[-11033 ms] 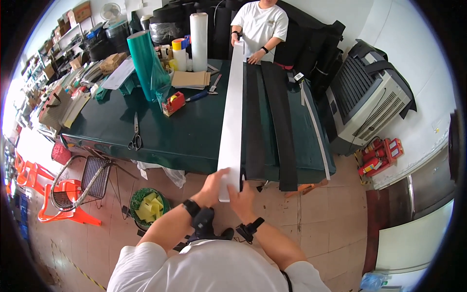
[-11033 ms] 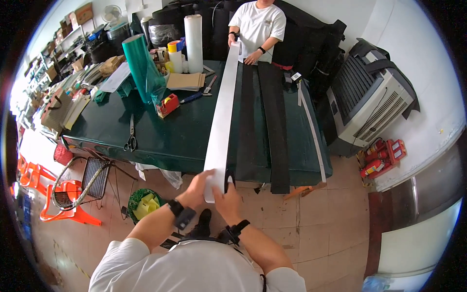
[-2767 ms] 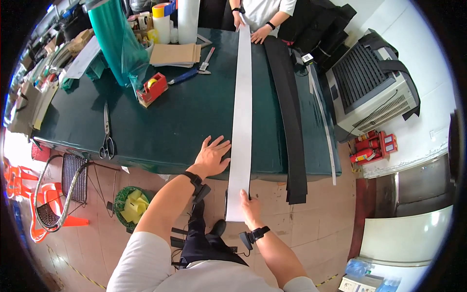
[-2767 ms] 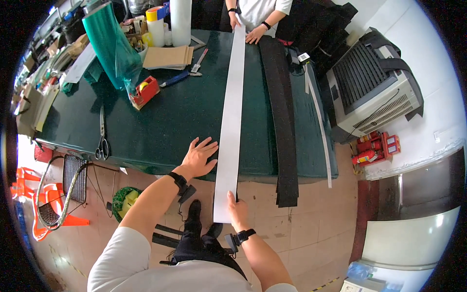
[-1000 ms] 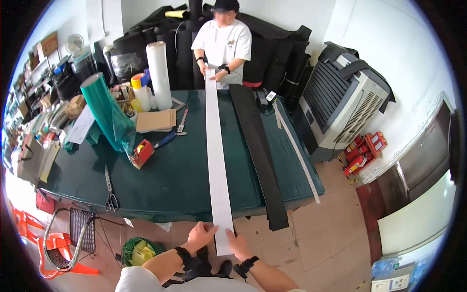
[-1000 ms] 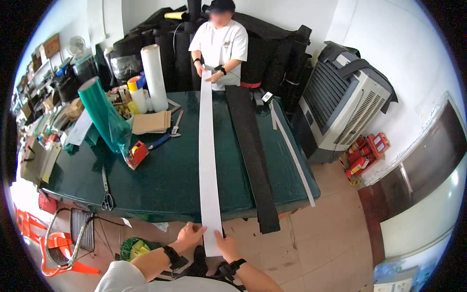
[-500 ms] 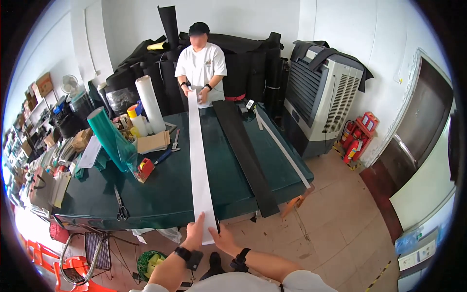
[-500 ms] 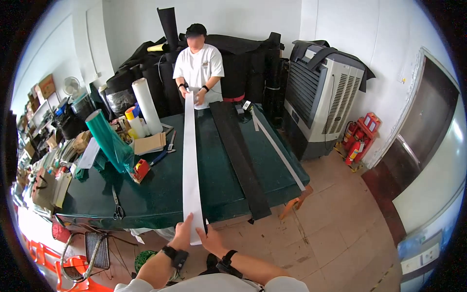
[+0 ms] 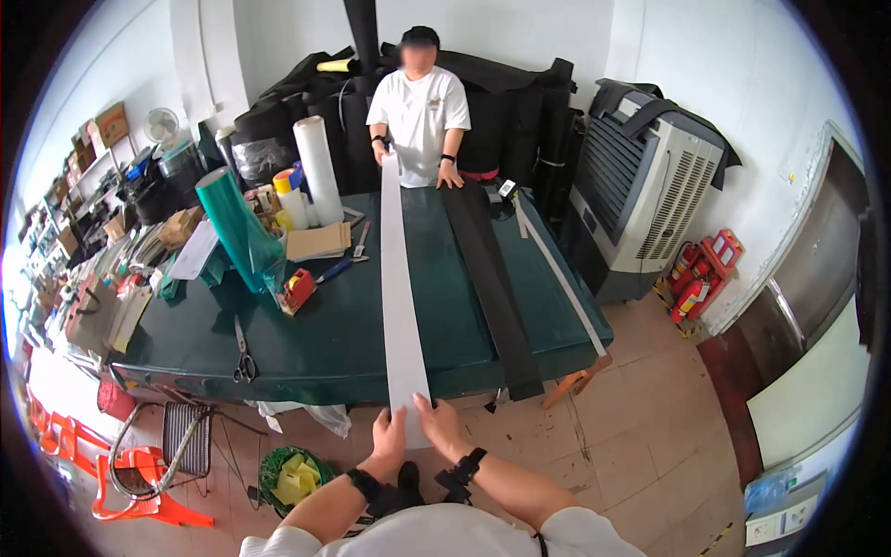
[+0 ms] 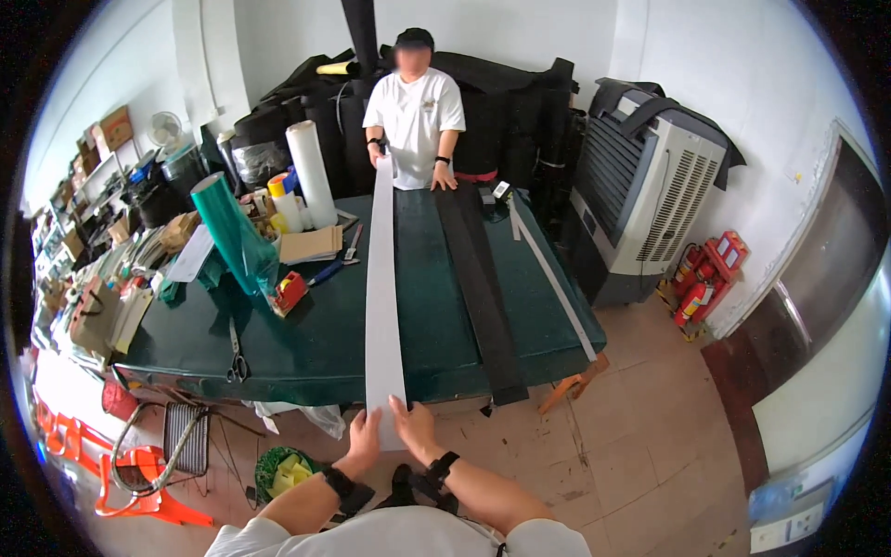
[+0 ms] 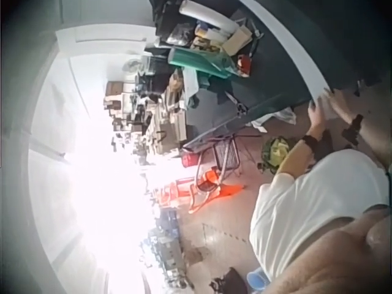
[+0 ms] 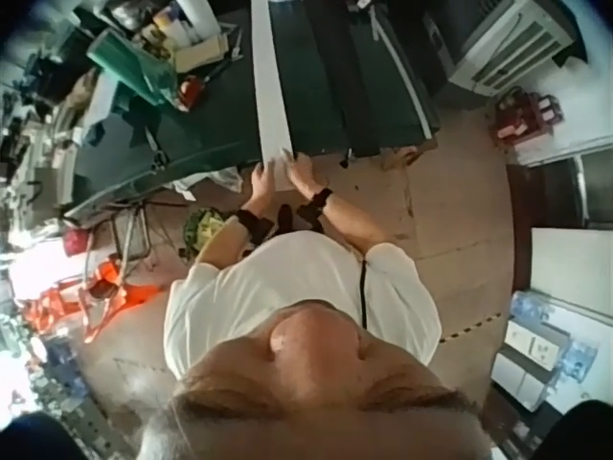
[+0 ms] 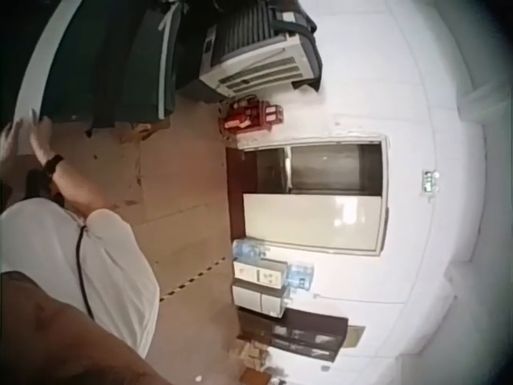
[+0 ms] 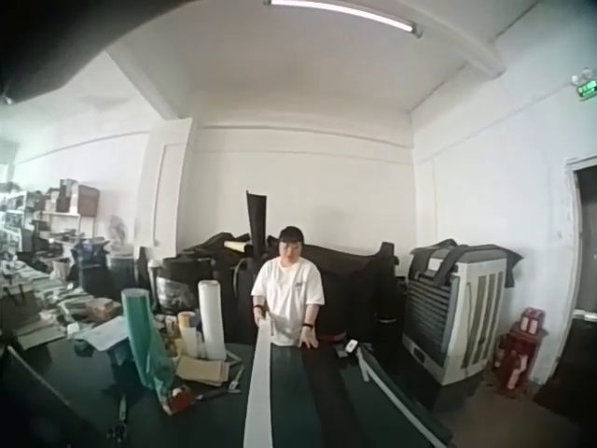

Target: The person unrolls a strip of white tape onto a table, presses it flat by hand, and then repeats the process to lay a second strip alongside the first.

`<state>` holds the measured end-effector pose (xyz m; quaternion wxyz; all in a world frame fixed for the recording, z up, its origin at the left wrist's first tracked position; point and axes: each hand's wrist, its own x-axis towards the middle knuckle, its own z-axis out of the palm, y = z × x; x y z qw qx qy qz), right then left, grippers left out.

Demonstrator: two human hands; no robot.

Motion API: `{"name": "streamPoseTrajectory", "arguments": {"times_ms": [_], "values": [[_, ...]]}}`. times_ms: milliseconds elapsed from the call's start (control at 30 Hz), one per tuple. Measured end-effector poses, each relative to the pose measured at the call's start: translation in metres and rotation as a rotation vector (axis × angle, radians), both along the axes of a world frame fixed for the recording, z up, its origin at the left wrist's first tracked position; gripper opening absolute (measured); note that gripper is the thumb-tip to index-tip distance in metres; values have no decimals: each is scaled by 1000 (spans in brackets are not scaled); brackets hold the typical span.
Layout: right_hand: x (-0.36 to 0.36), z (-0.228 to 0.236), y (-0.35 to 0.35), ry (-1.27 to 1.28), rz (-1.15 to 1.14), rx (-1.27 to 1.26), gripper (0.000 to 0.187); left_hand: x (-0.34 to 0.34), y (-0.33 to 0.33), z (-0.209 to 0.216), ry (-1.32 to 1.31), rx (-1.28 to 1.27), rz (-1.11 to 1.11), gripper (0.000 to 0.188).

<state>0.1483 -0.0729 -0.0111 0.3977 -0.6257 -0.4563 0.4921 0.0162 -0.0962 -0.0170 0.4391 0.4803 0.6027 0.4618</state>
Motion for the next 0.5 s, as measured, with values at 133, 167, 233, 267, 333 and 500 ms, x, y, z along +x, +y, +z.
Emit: {"name": "streamPoseTrajectory", "arguments": {"times_ms": [133, 167, 233, 267, 333, 500], "values": [[-3, 13, -24, -200, 62, 301, 55, -6, 21, 48, -577, -408, 63, 46], [0, 17, -28, -224, 127, 356, 53, -9, 22, 63, -739, -475, -16, 47], [0, 17, -34, -244, 222, 399, 51, -14, 29, 51, -690, -462, 26, 47], [-1, 14, -35, -185, 227, 412, 51, -16, 32, 41, -631, -447, 48, 47], [-2, 5, -32, -65, 229, 426, 50, -14, 27, 41, -578, -453, 87, 47], [8, 7, 11, 471, 100, -14, 57, 1, -4, 30, 274, 127, 121, 44]]}}
